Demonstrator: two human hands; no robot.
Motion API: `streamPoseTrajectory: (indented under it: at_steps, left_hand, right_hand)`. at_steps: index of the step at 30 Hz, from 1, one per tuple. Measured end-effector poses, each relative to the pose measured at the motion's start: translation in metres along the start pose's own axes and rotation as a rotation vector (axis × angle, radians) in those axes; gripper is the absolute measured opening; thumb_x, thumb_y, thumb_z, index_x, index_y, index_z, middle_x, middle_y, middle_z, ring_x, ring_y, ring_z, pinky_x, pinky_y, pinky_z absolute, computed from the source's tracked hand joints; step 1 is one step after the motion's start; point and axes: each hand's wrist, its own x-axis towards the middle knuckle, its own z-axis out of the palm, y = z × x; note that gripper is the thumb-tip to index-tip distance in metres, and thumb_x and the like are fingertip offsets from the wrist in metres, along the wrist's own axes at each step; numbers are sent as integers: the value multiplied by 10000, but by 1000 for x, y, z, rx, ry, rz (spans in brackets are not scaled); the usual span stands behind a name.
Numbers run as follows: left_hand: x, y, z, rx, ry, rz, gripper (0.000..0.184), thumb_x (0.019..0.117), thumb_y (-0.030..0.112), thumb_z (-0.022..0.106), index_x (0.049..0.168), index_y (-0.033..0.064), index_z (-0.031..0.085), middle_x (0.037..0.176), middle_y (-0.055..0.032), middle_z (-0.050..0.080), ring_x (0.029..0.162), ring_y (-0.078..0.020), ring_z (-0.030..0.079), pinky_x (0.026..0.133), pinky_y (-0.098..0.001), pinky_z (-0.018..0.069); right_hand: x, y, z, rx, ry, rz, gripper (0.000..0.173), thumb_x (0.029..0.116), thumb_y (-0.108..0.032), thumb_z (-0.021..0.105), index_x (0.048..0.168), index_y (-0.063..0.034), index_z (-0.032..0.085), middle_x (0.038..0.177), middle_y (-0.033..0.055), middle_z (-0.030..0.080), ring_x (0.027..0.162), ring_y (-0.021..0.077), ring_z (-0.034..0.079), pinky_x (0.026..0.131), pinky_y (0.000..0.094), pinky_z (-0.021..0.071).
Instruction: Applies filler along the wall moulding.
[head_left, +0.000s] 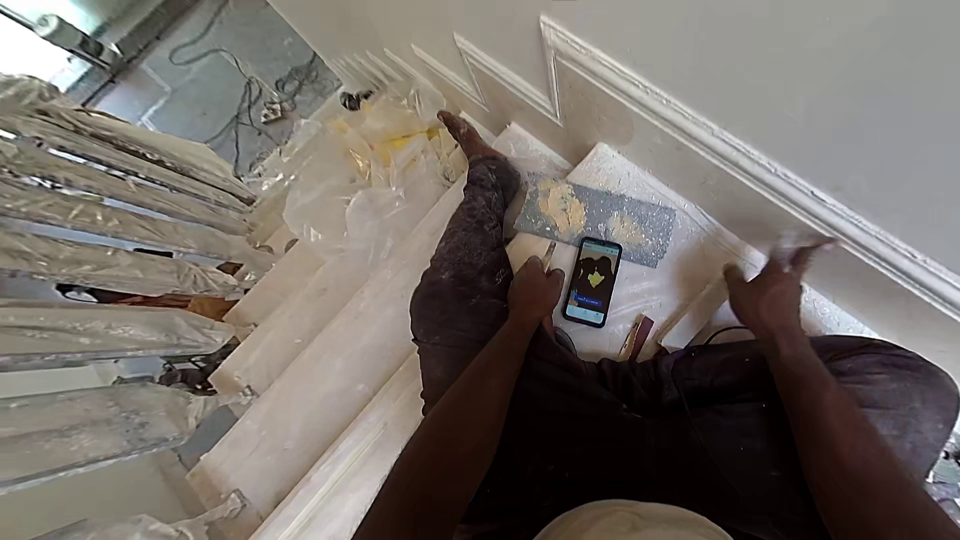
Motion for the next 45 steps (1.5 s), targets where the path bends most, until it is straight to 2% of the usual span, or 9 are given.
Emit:
streamPoseTrajectory:
  at_steps: [3, 10, 13, 19, 21, 23, 25, 33, 45]
  left_hand:
    - [-5, -2, -4, -42, 21, -45, 323, 1032, 318, 575, 1079, -1, 597, 1009, -224, 650, 979, -390, 660, 835, -601, 519]
    - [-7, 1, -6, -145, 97, -139, 530, 1031, 323, 573, 1385, -50, 442, 1227, -266, 633, 1172, -401, 641, 975, -583, 511]
    - [1, 1, -3, -192, 123, -93, 524, 1035, 283, 550, 1429, -37, 422, 1248, -265, 627, 1179, -394, 637, 986, -583, 507]
    - [12, -10, 4, -268, 140, -40, 472, 1049, 282, 555, 1399, -20, 461, 1149, -247, 661, 1005, -371, 694, 906, -573, 551]
    - [13, -14, 5, -301, 154, -47, 477, 1048, 304, 576, 1393, -9, 473, 1136, -243, 664, 971, -369, 697, 894, -577, 552]
    - [14, -15, 6, -320, 183, -31, 474, 1043, 337, 592, 1374, 12, 498, 1104, -228, 674, 922, -358, 700, 868, -575, 556]
    - [14, -16, 6, -324, 204, 3, 469, 1050, 375, 591, 1348, 19, 523, 1069, -219, 680, 879, -353, 703, 843, -574, 568]
    - [14, -11, 6, -262, 150, 11, 411, 1087, 294, 516, 1359, -13, 542, 1018, -230, 682, 865, -362, 692, 842, -577, 556]
    - [42, 14, -3, -557, 154, 35, 397, 1134, 316, 405, 1290, 10, 603, 995, -161, 673, 751, -261, 637, 714, -449, 546]
  right_hand:
    - [-7, -2, 5, 83, -3, -124, 888, 924, -348, 705, 1596, 41, 275, 1673, 331, 135, 1515, 546, 226, 1150, 731, 283]
    - [-3, 30, -23, 253, 473, 289, 1202, 830, -388, 783, 1612, 82, 1, 1689, 313, 34, 1546, 455, 196, 1226, 528, 287]
    - [1, 36, -17, 251, 361, 233, 1182, 853, -340, 764, 1600, 101, -39, 1683, 327, -57, 1573, 452, 94, 1253, 532, 234]
    - [-1, 2, 4, 57, -78, 24, 876, 950, -342, 691, 1605, 39, 252, 1652, 379, 95, 1361, 588, 436, 1028, 684, 456]
    - [1, 1, 7, 62, -171, -64, 685, 1005, -312, 631, 1548, 34, 394, 1625, 292, 325, 1449, 462, 420, 1151, 624, 382]
    - [4, 2, 7, 81, -182, -100, 467, 1039, -300, 582, 1395, 2, 599, 1393, 221, 625, 1299, 386, 597, 1085, 613, 444]
    - [3, 3, 7, 107, -194, -80, 376, 1047, -288, 577, 1279, -7, 668, 1211, 203, 708, 1148, 371, 671, 990, 620, 494]
    - [17, 2, 51, 23, -42, 116, 493, 1015, -334, 610, 1359, 19, 600, 1475, 298, 488, 1357, 526, 439, 1014, 731, 378]
    - [17, -13, 92, -248, 135, 133, 636, 1035, -471, 473, 1362, 67, 560, 1483, 310, 472, 1386, 506, 444, 1062, 686, 359]
